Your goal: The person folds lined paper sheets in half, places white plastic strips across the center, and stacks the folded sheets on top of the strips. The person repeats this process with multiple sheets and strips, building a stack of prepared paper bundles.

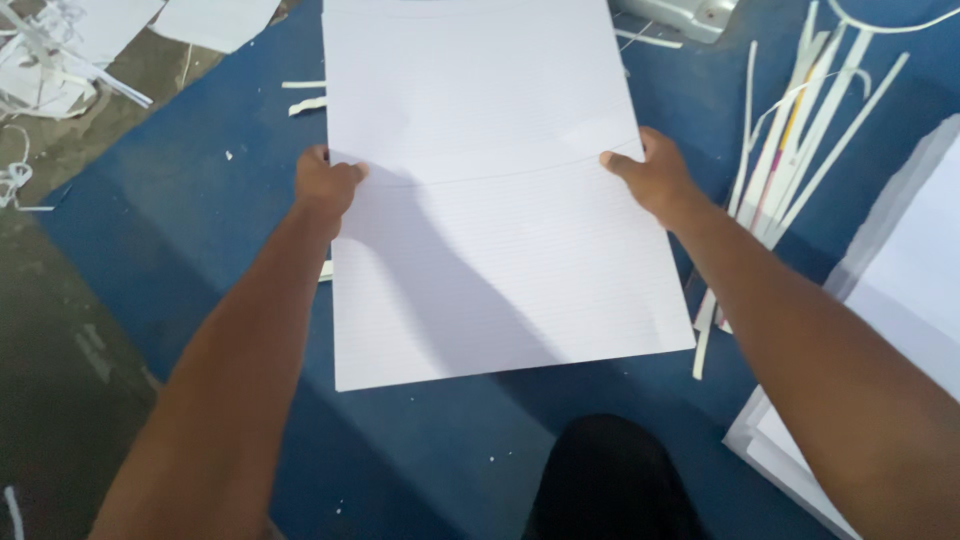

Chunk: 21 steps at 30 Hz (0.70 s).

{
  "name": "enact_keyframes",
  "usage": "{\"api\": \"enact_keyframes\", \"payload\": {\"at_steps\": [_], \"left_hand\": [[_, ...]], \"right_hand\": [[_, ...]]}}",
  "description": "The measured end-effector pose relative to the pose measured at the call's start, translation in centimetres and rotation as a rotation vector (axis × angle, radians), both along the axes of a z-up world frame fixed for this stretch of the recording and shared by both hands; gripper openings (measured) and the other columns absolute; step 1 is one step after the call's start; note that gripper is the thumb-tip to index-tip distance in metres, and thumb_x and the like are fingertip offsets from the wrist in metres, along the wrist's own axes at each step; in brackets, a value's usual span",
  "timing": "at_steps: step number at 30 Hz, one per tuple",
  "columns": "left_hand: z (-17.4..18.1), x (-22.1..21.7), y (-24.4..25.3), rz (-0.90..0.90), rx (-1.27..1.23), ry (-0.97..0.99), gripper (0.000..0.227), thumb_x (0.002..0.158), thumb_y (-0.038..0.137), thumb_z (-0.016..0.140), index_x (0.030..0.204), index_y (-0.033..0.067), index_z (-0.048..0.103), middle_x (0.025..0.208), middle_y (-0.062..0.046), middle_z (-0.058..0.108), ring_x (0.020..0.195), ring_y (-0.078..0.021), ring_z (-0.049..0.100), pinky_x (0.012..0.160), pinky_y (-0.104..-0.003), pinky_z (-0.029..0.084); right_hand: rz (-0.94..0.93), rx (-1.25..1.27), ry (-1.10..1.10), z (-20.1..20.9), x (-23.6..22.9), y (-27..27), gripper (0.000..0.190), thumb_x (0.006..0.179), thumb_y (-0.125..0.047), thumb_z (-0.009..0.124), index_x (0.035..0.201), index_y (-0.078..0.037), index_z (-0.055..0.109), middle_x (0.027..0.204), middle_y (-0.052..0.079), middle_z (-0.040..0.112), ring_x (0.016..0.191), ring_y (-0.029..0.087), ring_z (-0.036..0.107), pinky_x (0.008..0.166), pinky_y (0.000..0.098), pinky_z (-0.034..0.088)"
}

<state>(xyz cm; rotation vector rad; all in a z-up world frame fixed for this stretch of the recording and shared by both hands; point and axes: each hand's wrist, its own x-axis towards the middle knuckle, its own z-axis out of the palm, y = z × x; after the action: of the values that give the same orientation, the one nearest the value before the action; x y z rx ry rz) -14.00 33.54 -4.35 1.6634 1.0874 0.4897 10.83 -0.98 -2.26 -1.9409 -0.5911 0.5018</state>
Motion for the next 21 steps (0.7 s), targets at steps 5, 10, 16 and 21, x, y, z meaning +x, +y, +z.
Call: {"api": "enact_keyframes", "payload": {"at_steps": [5,10,16,21], "left_hand": [[1.2,0.4,-0.3,0.045,-0.128,0.127,0.050,0.088,0.010,0.073,0.134,-0.0015,0.054,0.121,-0.020,0.068,0.105,-0.0297,0.070,0.085,-0.041,0.058],[2.6,0.1,-1.0,0.036,-0.177,0.170,0.056,0.090,0.012,0.072,0.140,0.0014,0.048,0.125,-0.021,0.065,0.110,-0.0300,0.068,0.086,-0.043,0.057],[3.6,-0.2,-1.4,0.047,-0.208,0.193,0.058,0.089,0.015,0.074,0.141,0.0033,0.048,0.125,-0.019,0.064,0.111,-0.0288,0.066,0.086,-0.045,0.056],[3.1,-0.3,-1.4,0.038,-0.191,0.155,0.061,0.087,0.014,0.076,0.140,0.0030,0.047,0.125,-0.019,0.065,0.109,-0.0298,0.069,0.087,-0.045,0.057]], "right_hand": [[-0.034,-0.070,0.068,-0.3,0.2,0.1,0.048,0.094,-0.023,0.071,0.132,0.002,0.057,0.121,0.019,0.070,0.107,0.024,0.069,0.091,0.0358,0.055],[-0.080,-0.116,0.175,0.6,-0.3,0.3,0.050,0.094,-0.025,0.070,0.135,0.001,0.055,0.123,0.021,0.068,0.110,0.027,0.070,0.094,0.0383,0.056],[-0.095,-0.134,0.232,1.0,-0.5,0.5,0.053,0.093,-0.026,0.070,0.136,0.001,0.055,0.127,0.022,0.067,0.116,0.030,0.068,0.098,0.0406,0.055],[-0.097,-0.171,0.299,0.7,0.2,0.3,0.060,0.092,-0.029,0.071,0.141,-0.001,0.051,0.133,0.023,0.063,0.123,0.033,0.063,0.100,0.0456,0.052]]}}
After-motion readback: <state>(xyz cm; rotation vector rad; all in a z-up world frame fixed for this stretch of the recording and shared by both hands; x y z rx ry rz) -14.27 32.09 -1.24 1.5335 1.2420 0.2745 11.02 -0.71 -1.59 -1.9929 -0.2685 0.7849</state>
